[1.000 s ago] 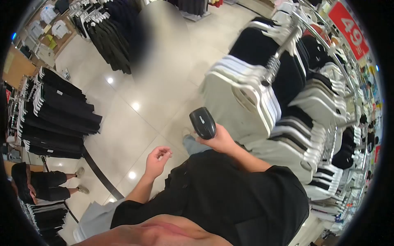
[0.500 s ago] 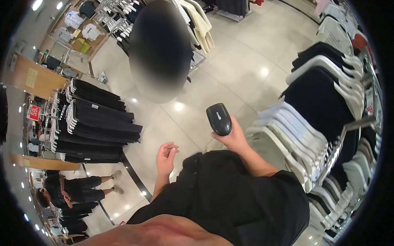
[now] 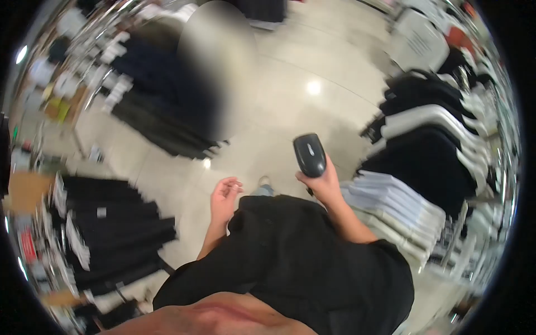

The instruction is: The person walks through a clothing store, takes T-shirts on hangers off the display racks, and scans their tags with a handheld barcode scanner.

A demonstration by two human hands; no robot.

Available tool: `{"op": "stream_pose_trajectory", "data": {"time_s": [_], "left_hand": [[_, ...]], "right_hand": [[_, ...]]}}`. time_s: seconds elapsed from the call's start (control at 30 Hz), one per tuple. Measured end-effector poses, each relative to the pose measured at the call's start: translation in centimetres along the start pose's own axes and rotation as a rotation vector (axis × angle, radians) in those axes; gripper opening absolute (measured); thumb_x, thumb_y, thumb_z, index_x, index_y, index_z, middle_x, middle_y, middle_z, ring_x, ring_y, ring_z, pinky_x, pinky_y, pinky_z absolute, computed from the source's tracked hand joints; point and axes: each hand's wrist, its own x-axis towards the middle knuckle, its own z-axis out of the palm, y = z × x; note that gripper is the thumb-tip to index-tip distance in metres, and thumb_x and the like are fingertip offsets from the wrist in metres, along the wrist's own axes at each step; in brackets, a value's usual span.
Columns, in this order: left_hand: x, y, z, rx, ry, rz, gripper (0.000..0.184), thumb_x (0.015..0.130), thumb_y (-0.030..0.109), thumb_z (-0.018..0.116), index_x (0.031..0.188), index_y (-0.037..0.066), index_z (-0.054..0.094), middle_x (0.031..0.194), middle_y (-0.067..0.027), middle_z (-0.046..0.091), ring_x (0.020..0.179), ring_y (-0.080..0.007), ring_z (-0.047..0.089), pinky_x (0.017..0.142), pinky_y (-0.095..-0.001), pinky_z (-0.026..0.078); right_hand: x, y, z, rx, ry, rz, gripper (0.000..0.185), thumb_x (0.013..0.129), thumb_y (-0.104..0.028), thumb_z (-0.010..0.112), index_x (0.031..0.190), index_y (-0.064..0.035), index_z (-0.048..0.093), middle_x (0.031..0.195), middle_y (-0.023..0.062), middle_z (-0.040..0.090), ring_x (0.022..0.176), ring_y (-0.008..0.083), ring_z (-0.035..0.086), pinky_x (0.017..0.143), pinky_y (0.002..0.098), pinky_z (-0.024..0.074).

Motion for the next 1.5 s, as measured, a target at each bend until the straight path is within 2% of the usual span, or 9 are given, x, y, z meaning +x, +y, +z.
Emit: {"op": "stream_pose_trajectory", "data": {"time_s": [0.1, 0.17, 0.27, 0.33, 0.4, 0.57, 0.93, 1.2, 1.5], "left_hand": [[7.7, 2.2, -1.8, -0.028, -0.127, -0.024, 0.024, 0.101, 0.007, 0.063, 0.124, -0.001, 0.06, 0.107, -0.0094, 0.07, 0.094, -0.0136, 0.066, 0.088, -0.0284, 0.054], [12.1, 2.5, -2.0, -0.008, -0.19, -0.016, 0.024, 0.102, 0.007, 0.062, 0.124, -0.002, 0.06, 0.107, -0.0094, 0.07, 0.094, -0.0134, 0.066, 0.088, -0.0284, 0.054], [17.5, 3.3, -1.5, 0.022, -0.276, -0.056, 0.024, 0.103, 0.007, 0.06, 0.125, -0.003, 0.059, 0.108, -0.0102, 0.069, 0.094, -0.014, 0.066, 0.089, -0.0286, 0.054], [20.5, 3.9, -0.3, 0.039, -0.293, -0.089, 0.024, 0.104, 0.007, 0.059, 0.125, -0.004, 0.059, 0.108, -0.0113, 0.069, 0.094, -0.015, 0.066, 0.089, -0.0288, 0.054], [23.6, 4.3, 1.3, 0.068, -0.359, -0.138, 0.023, 0.104, 0.006, 0.058, 0.125, -0.004, 0.059, 0.108, -0.0119, 0.069, 0.094, -0.0157, 0.066, 0.089, -0.0289, 0.054], [32.4, 4.7, 6.8, 0.15, -0.437, -0.151, 0.025, 0.104, 0.006, 0.058, 0.126, -0.006, 0.057, 0.109, -0.0128, 0.069, 0.095, -0.0155, 0.066, 0.089, -0.0292, 0.054], [51.2, 11.3, 23.7, 0.153, -0.55, -0.034, 0.028, 0.103, 0.005, 0.059, 0.129, -0.004, 0.055, 0.11, -0.0115, 0.068, 0.099, -0.0159, 0.065, 0.093, -0.0302, 0.053], [64.1, 12.2, 32.0, 0.161, -0.673, -0.038, 0.028, 0.104, 0.007, 0.055, 0.13, -0.005, 0.055, 0.11, -0.0133, 0.067, 0.097, -0.0191, 0.065, 0.092, -0.0341, 0.052], [85.8, 14.2, 42.5, 0.173, -0.891, -0.121, 0.026, 0.103, 0.005, 0.058, 0.127, -0.005, 0.056, 0.11, -0.0134, 0.068, 0.098, -0.0171, 0.066, 0.09, -0.0308, 0.054]], "right_hand": [[2.6, -3.8, 1.8, 0.009, 0.155, -0.027, 0.065, 0.073, -0.001, 0.086, 0.131, -0.003, 0.056, 0.102, 0.0012, 0.064, 0.086, 0.0104, 0.06, 0.074, 0.029, 0.0513], [4.5, -4.9, 1.8, 0.037, 0.174, -0.127, 0.048, 0.076, 0.001, 0.083, 0.118, -0.001, 0.06, 0.083, 0.0049, 0.067, 0.075, 0.0158, 0.068, 0.07, 0.0319, 0.0551], [7.0, -7.1, 1.3, 0.4, 0.219, -0.204, 0.05, 0.078, -0.011, 0.085, 0.121, -0.0034, 0.06, 0.113, 0.0141, 0.062, 0.075, 0.0185, 0.065, 0.067, 0.0336, 0.0528], [8.9, -8.0, -0.6, 0.661, 0.079, -0.337, 0.055, 0.081, -0.021, 0.086, 0.126, -0.0062, 0.057, 0.126, 0.0127, 0.053, 0.074, 0.0163, 0.061, 0.066, 0.0324, 0.0503], [11.1, -8.9, -2.3, 0.785, -0.063, -0.382, 0.06, 0.084, -0.03, 0.086, 0.129, -0.0104, 0.051, 0.121, 0.0051, 0.048, 0.071, 0.0094, 0.056, 0.066, 0.0285, 0.0461], [19.4, -8.8, -6.6, 1.02, -0.15, -0.445, 0.058, 0.084, -0.032, 0.088, 0.123, -0.0155, 0.048, 0.118, 0.0008, 0.046, 0.068, 0.0066, 0.055, 0.064, 0.0267, 0.0442], [39.0, -12.3, -16.9, 1.098, -0.114, -0.477, 0.06, 0.084, -0.034, 0.087, 0.127, -0.0165, 0.05, 0.12, 0.0006, 0.045, 0.072, 0.0054, 0.055, 0.067, 0.0273, 0.0461], [50.5, -14.4, -20.7, 1.081, -0.021, -0.542, 0.059, 0.091, -0.039, 0.081, 0.131, -0.0083, 0.051, 0.119, 0.0054, 0.044, 0.081, 0.0096, 0.056, 0.071, 0.0267, 0.0523], [63.4, -19.1, -20.3, 0.952, 0.461, -0.524, 0.062, 0.1, -0.054, 0.062, 0.135, -0.0049, 0.051, 0.096, 0.0058, 0.057, 0.081, 0.0168, 0.061, 0.076, 0.0355, 0.0544]]}}
